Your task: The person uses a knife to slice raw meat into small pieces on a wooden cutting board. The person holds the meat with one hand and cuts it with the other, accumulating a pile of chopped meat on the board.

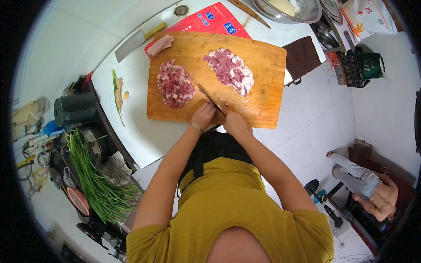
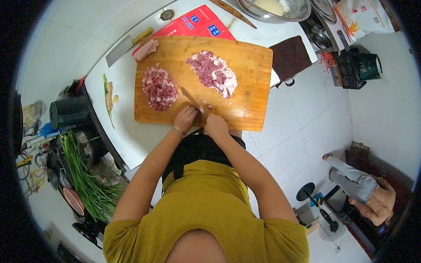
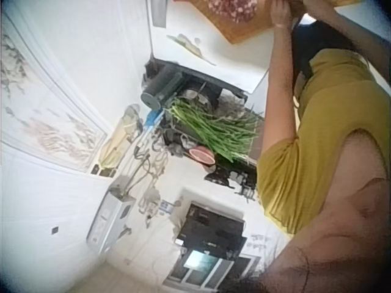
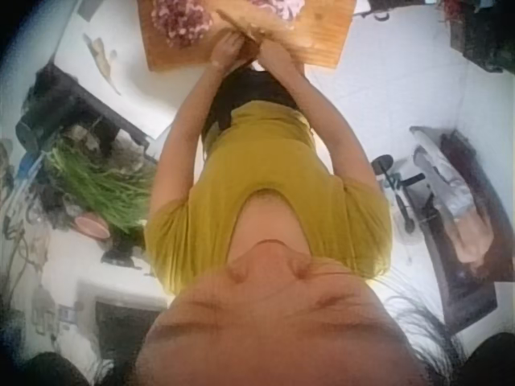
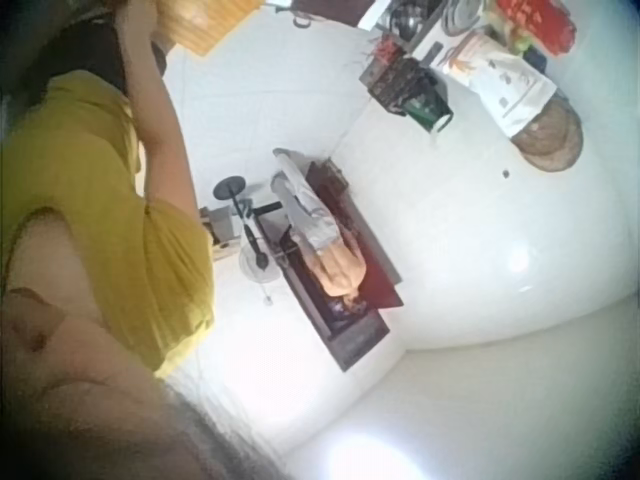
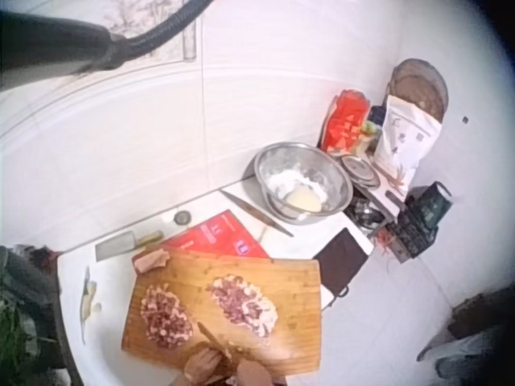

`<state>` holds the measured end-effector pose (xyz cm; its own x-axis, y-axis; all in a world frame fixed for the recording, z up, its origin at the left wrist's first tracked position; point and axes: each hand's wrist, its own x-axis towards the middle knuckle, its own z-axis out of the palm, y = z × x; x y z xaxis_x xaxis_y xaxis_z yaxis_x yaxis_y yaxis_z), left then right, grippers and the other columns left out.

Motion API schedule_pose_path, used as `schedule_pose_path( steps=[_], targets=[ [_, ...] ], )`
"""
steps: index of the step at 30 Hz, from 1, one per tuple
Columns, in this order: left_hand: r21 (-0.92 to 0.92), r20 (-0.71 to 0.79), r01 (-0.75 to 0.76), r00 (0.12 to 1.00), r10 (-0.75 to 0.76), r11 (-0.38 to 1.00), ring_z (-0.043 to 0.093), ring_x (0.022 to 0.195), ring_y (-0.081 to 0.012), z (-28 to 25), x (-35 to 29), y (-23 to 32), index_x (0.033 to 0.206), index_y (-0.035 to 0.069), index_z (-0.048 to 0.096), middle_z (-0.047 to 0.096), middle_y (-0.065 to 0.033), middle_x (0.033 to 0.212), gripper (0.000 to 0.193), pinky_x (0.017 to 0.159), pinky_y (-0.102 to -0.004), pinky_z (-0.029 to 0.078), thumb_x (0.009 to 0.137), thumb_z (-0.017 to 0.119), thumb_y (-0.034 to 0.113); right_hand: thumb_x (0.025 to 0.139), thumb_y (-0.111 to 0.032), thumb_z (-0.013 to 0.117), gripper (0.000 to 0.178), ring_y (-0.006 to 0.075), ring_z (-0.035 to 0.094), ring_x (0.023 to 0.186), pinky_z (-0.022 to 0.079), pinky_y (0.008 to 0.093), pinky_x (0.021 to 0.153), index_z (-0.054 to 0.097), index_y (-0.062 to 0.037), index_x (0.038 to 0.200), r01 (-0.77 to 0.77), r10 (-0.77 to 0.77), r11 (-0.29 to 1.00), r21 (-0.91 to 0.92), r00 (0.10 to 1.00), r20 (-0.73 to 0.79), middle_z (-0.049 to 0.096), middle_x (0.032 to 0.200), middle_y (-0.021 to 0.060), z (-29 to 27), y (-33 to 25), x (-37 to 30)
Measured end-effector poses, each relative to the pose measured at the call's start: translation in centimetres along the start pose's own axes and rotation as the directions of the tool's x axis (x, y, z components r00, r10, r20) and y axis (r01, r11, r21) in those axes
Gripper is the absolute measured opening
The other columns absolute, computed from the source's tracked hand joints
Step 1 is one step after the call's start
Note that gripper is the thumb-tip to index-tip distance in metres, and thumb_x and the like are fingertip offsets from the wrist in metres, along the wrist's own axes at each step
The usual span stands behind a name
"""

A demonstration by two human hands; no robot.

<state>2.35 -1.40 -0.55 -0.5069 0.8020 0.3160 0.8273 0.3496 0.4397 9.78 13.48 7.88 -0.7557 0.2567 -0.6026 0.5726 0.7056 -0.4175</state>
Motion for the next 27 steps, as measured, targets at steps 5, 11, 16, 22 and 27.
schedule_pose_path(
  steps=[5, 11, 16, 22, 27],
  targets=[
    [0.050, 0.015, 0.028, 0.999, -0.029, 0.998, 0.055, 0.087, -0.0253, -0.5, 0.3, 0.5, 0.088, 0.000, 0.060, 0.059, -0.0127, 0.095, 0.020, 0.076, -0.0319, 0.048, 0.073, 0.052, 0.009, 0.075, -0.007, 0.051, 0.018, 0.0423, 0.060, 0.083, 0.048, 0.0495, 0.074, 0.058, 0.0040, 0.088, -0.036, 0.036, 0.999, 0.009, 0.999, 0.003, 0.061, 0.086, 0.0284, 0.1, -0.5, 0.3],
    [0.028, -0.014, 0.050, 0.999, -0.049, 0.998, 0.055, 0.085, -0.0237, 0.2, -0.1, 0.3, 0.087, 0.001, 0.060, 0.059, -0.0107, 0.094, 0.019, 0.073, -0.0306, 0.048, 0.072, 0.052, 0.010, 0.079, -0.011, 0.053, 0.020, 0.0428, 0.060, 0.081, 0.048, 0.0485, 0.073, 0.059, 0.0052, 0.088, -0.005, 0.006, 1.000, -0.019, 0.999, 0.043, 0.060, 0.084, 0.0294, -0.1, 0.9, -1.2],
    [0.062, 0.049, 0.061, 0.997, -0.064, 0.996, 0.053, 0.081, -0.0247, -1.8, 0.8, 1.2, 0.081, 0.005, 0.056, 0.055, -0.0083, 0.084, 0.010, 0.070, -0.0334, 0.047, 0.074, 0.054, 0.011, 0.079, -0.016, 0.057, 0.023, 0.0425, 0.060, 0.078, 0.048, 0.0479, 0.071, 0.059, 0.0022, 0.094, 0.076, -0.066, 0.994, 0.083, 0.991, -0.118, 0.061, 0.082, 0.0272, 0.9, -0.2, 3.9],
    [0.022, -0.029, 0.269, 0.963, -0.268, 0.963, 0.051, 0.086, -0.0286, -0.2, 2.8, 0.7, 0.092, 0.006, 0.056, 0.054, -0.0120, 0.090, 0.015, 0.075, -0.0361, 0.045, 0.079, 0.057, 0.013, 0.080, -0.019, 0.059, 0.024, 0.0428, 0.060, 0.078, 0.047, 0.0501, 0.071, 0.057, 0.0013, 0.093, 0.102, -0.072, 0.983, 0.150, 0.978, -0.195, 0.061, 0.081, 0.0280, -3.0, 2.7, 0.8],
    [0.010, 0.081, 0.181, 0.980, -0.181, 0.983, 0.051, 0.090, -0.0283, 0.8, 5.8, 3.2, 0.099, 0.006, 0.055, 0.054, -0.0102, 0.094, 0.025, 0.078, -0.0371, 0.043, 0.078, 0.058, 0.018, 0.080, -0.020, 0.060, 0.023, 0.0439, 0.059, 0.077, 0.047, 0.0503, 0.069, 0.058, 0.0004, 0.091, 0.090, -0.038, 0.980, 0.175, 0.959, -0.282, 0.059, 0.076, 0.0283, -3.7, 5.4, -1.3]
  ],
)
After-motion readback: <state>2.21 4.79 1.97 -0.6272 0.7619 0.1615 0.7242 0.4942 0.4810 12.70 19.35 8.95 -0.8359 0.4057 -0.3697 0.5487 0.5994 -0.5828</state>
